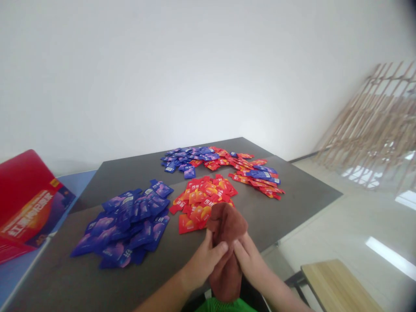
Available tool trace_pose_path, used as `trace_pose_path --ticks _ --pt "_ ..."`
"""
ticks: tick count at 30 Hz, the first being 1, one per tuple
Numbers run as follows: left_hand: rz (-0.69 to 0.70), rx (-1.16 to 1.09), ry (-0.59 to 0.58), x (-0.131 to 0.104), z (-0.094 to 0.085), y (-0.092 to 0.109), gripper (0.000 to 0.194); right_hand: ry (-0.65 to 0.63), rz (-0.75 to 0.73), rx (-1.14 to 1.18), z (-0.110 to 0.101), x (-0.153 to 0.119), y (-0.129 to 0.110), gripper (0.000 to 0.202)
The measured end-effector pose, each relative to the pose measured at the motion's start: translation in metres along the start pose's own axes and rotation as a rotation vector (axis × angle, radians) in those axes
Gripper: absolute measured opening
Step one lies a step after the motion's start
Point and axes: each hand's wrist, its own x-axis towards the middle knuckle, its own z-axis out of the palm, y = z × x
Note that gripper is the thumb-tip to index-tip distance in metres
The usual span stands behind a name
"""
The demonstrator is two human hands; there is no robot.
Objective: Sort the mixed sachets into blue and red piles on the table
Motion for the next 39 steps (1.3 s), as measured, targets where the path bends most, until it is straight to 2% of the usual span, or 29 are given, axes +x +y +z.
trace_pose_path --ticks 3,6,8,10,11,12,15,17,21,26,28,32,35,37,39 --pt "0.007 -0.136 0.136 -0.007 -0.001 -0.003 0.072 -0.075 -0.125 -0.138 0.010 0.001 -0.001 0.051" --pt "-0.030 -0.182 0.293 -0.008 -0.014 0.002 0.072 -0.095 -0.216 -0.242 -0.006 0.020 0.008 0.049" --pt "-0.094 -0.259 0.353 -0.008 -0.021 0.006 0.069 -0.008 -0.218 -0.346 -0.032 0.046 0.023 0.048" --pt "-0.169 -0.351 0.384 -0.008 -0.025 0.007 0.068 0.211 -0.187 -0.606 -0.067 0.078 0.043 0.045" --pt "-0.202 -0.389 0.390 -0.008 -0.026 0.007 0.069 0.290 -0.164 -0.781 -0.085 0.093 0.055 0.044" --pt "-0.230 -0.419 0.392 -0.007 -0.026 0.007 0.070 0.324 -0.142 -0.843 -0.102 0.107 0.066 0.043" --pt "-0.290 -0.455 0.364 -0.005 -0.024 0.002 0.074 0.304 -0.112 -0.945 -0.139 0.137 0.094 0.043" --pt "-0.315 -0.451 0.335 -0.004 -0.023 -0.001 0.076 0.245 -0.114 -0.995 -0.149 0.147 0.107 0.046" --pt "-0.315 -0.429 0.320 -0.004 -0.024 -0.006 0.076 0.166 -0.122 -1.075 -0.143 0.152 0.124 0.052" --pt "-0.332 -0.411 0.333 -0.004 -0.025 -0.008 0.074 0.152 -0.143 -1.137 -0.140 0.157 0.129 0.032" --pt "-0.328 -0.410 0.326 -0.004 -0.026 -0.008 0.073 0.165 -0.158 -1.143 -0.143 0.159 0.125 0.032" --pt "-0.305 -0.433 0.304 -0.003 -0.027 -0.010 0.071 0.234 -0.197 -1.129 -0.146 0.161 0.107 0.036" --pt "-0.307 -0.467 0.316 -0.002 -0.027 -0.012 0.064 0.267 -0.248 -1.094 -0.136 0.157 0.085 0.037" --pt "-0.339 -0.506 0.324 0.000 -0.027 -0.011 0.049 0.229 -0.309 -1.080 -0.123 0.148 0.066 0.035" --pt "-0.371 -0.551 0.313 0.000 -0.029 -0.006 0.039 0.112 -0.407 -1.085 -0.107 0.133 0.046 0.035"
